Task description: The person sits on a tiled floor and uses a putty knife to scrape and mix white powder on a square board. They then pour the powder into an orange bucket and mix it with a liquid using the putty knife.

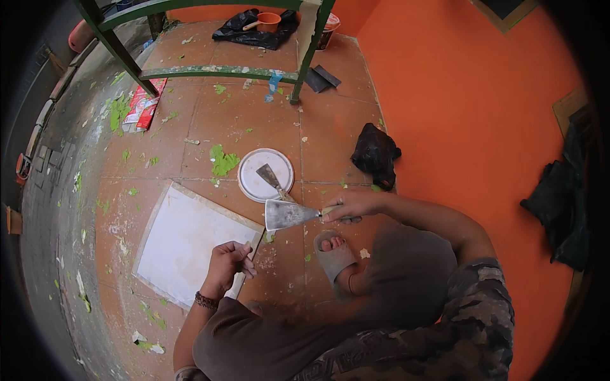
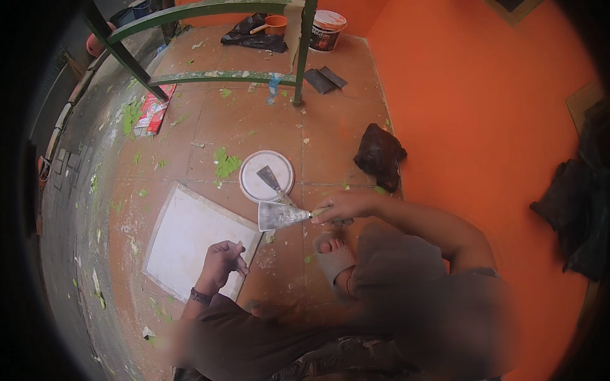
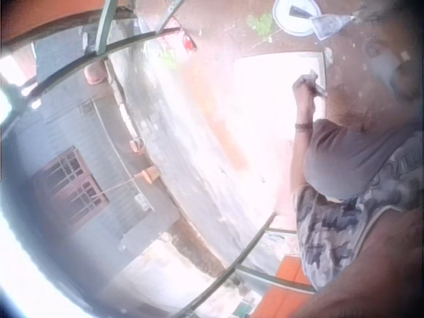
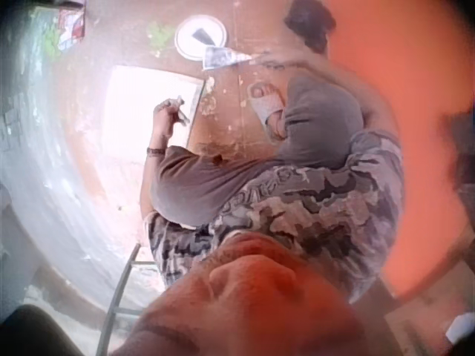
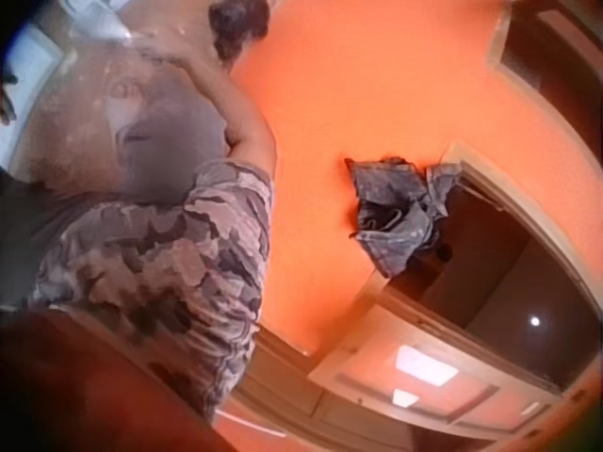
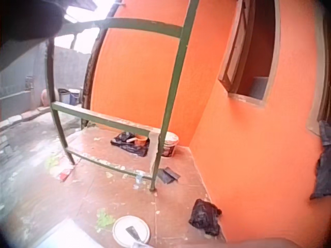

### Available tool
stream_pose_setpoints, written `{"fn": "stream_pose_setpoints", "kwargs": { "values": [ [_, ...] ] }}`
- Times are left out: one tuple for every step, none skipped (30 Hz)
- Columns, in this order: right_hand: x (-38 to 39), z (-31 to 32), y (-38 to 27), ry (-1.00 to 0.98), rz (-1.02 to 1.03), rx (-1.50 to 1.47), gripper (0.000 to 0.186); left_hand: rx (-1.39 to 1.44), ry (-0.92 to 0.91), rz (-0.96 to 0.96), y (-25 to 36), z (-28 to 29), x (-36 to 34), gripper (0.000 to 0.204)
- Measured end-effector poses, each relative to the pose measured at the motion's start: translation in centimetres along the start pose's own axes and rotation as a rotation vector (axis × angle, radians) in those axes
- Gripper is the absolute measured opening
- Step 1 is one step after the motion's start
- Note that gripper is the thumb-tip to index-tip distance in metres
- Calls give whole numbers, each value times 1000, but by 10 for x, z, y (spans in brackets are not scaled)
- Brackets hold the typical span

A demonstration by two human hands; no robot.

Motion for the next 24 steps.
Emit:
{"fn": "stream_pose_setpoints", "kwargs": {
  "values": [
    [-10,5,19,123,47,-43,35,-49,94,-11,5,8,6,24],
    [-21,11,42,247,84,-82,35,-96,197,-34,4,16,7,29],
    [-45,14,62,395,156,-43,35,-152,286,-62,10,28,15,36],
    [-69,19,83,548,217,1,36,-199,372,-3,26,29,25,40],
    [-93,22,93,693,290,40,36,-232,407,-37,37,39,34,40],
    [-110,26,96,712,250,14,37,-257,433,-72,44,45,39,40],
    [-130,30,97,722,217,-21,39,-272,484,-137,53,44,45,38],
    [-140,33,97,734,177,-49,40,-282,527,-202,65,38,49,36],
    [-145,38,99,744,195,0,37,-309,584,-256,77,25,49,32],
    [-150,40,100,751,219,42,35,-375,578,-219,91,23,54,31],
    [-155,42,101,757,243,85,32,-439,571,-180,104,22,59,30],
    [-157,42,106,897,373,209,30,-500,559,-139,116,20,59,28],
    [-161,38,109,1033,507,323,29,-541,565,-133,125,17,57,32],
    [-164,40,112,1173,633,438,27,-575,597,-116,134,11,52,35],
    [-168,45,118,1164,613,336,25,-608,622,-98,143,2,42,37],
    [-168,45,114,1147,597,222,24,-651,658,-75,153,-5,35,39],
    [-162,44,117,1131,561,116,22,-708,650,-47,159,-12,24,46],
    [-162,53,121,1131,567,110,21,-783,665,30,164,-21,8,47],
    [-164,72,124,1139,567,106,20,-826,601,44,170,-29,-13,47],
    [-165,96,122,1148,575,107,20,-863,540,51,176,-40,-34,46],
    [-164,119,118,1183,586,125,19,-915,479,58,180,-52,-57,44],
    [-171,140,110,1212,611,133,19,-972,433,66,186,-61,-78,42],
    [-182,165,105,1231,579,128,18,-1048,395,63,190,-68,-99,39],
    [-187,192,106,1253,534,145,19,-1107,340,56,187,-76,-127,37]
  ]
}}
Point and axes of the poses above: each hand's wrist, its own x-axis away from the middle knuckle, its own z-axis out of the back of the hand, y = z × x, the point moved 1 cm from there along -x, towards the middle knuckle, and after that the axes turned 5 degrees about -x, right-handed, at the moved point
